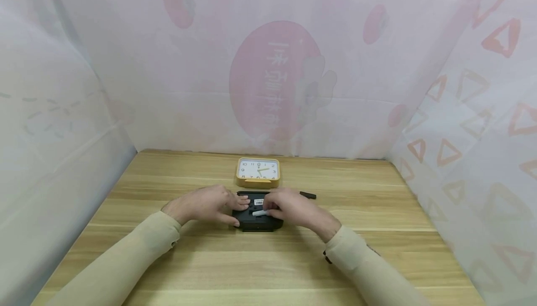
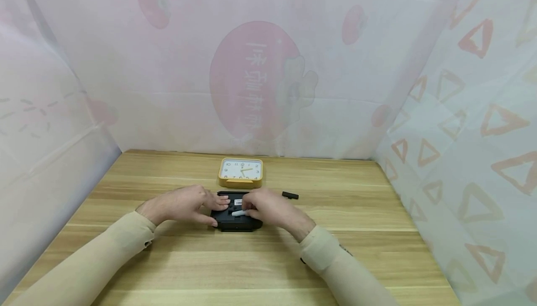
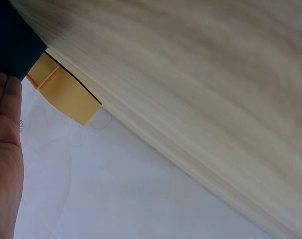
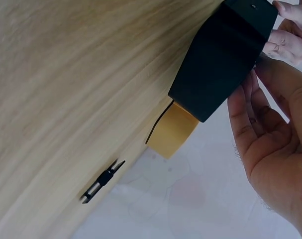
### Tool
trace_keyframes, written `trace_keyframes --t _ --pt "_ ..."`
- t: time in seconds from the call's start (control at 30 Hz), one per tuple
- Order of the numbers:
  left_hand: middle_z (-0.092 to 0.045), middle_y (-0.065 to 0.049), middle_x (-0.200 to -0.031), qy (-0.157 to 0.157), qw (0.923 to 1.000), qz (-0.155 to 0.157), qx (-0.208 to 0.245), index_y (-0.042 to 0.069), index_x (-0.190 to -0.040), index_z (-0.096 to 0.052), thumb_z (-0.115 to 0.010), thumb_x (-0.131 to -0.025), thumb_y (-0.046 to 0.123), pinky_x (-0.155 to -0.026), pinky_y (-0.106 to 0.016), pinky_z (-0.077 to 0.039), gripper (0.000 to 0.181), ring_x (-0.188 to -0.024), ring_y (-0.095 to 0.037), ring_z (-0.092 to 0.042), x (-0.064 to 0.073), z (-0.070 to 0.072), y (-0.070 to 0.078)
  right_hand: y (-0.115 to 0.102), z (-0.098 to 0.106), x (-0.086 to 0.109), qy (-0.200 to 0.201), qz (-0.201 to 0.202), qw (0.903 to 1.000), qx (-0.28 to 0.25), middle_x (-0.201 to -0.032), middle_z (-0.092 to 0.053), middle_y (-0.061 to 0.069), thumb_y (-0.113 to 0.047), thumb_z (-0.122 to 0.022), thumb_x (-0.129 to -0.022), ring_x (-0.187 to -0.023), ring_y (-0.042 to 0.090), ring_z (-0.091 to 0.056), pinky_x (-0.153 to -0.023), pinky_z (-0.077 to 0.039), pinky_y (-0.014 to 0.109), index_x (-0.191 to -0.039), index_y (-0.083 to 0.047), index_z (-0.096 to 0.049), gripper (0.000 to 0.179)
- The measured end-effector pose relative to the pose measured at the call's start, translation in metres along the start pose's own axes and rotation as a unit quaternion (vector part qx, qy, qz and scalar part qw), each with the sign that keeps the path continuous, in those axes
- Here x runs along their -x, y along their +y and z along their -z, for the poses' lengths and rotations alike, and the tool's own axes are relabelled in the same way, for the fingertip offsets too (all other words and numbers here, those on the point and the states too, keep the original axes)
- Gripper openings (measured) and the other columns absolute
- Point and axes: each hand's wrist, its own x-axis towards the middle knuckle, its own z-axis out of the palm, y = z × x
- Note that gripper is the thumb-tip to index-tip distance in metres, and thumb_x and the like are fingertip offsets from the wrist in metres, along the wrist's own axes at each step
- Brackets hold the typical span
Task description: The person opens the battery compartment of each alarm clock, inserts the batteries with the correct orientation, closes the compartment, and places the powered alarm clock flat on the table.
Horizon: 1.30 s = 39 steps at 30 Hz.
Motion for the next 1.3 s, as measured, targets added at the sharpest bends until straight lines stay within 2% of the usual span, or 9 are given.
trace_keyframes --t 0.23,0.73,1.07,1.3 --pt "-0.073 -0.002 -0.161 0.002 1.0000 -0.004 0.003 0.018 -0.156 -0.076 -0.084 -0.109 0.053 -0.128 -0.046 -0.061 0.059 -0.151 -0.018 -0.073 -0.0003 -0.0003 0.0000 -0.0014 -0.0036 -0.0043 0.000 0.007 0.9999 0.013 -0.113 -0.084 -0.003 -0.018 -0.082 -0.113 -0.098 0.007 -0.072 -0.091 -0.066 0.030 -0.111 -0.017 -0.086 0.004" --pt "-0.074 -0.003 -0.161 0.003 1.0000 -0.005 -0.003 0.016 -0.155 -0.076 -0.085 -0.109 0.051 -0.127 -0.046 -0.062 0.059 -0.151 -0.019 -0.074 -0.0003 0.0009 0.0022 0.0023 -0.0052 -0.0022 0.006 0.001 1.0000 -0.003 -0.110 -0.082 -0.005 -0.015 -0.085 -0.110 -0.099 0.007 -0.072 -0.094 -0.066 0.031 -0.106 -0.018 -0.088 0.006" --pt "-0.075 -0.007 -0.160 0.010 0.9998 -0.017 -0.004 0.014 -0.155 -0.076 -0.084 -0.109 0.050 -0.125 -0.048 -0.063 0.059 -0.149 -0.022 -0.075 0.0001 0.0002 0.0017 0.0032 -0.0088 -0.0017 0.018 -0.014 0.9997 0.007 -0.104 -0.081 -0.006 -0.015 -0.085 -0.110 -0.094 0.006 -0.069 -0.089 -0.064 0.029 -0.098 -0.021 -0.084 0.013" --pt "-0.075 -0.006 -0.160 0.007 0.9999 -0.013 -0.006 0.014 -0.154 -0.077 -0.085 -0.109 0.050 -0.126 -0.048 -0.063 0.058 -0.149 -0.022 -0.075 -0.0003 -0.0006 0.0010 0.0007 -0.0096 -0.0068 0.010 -0.038 0.9992 -0.002 -0.096 -0.079 -0.006 -0.014 -0.088 -0.107 -0.082 0.003 -0.061 -0.077 -0.057 0.024 -0.097 -0.019 -0.084 0.012"
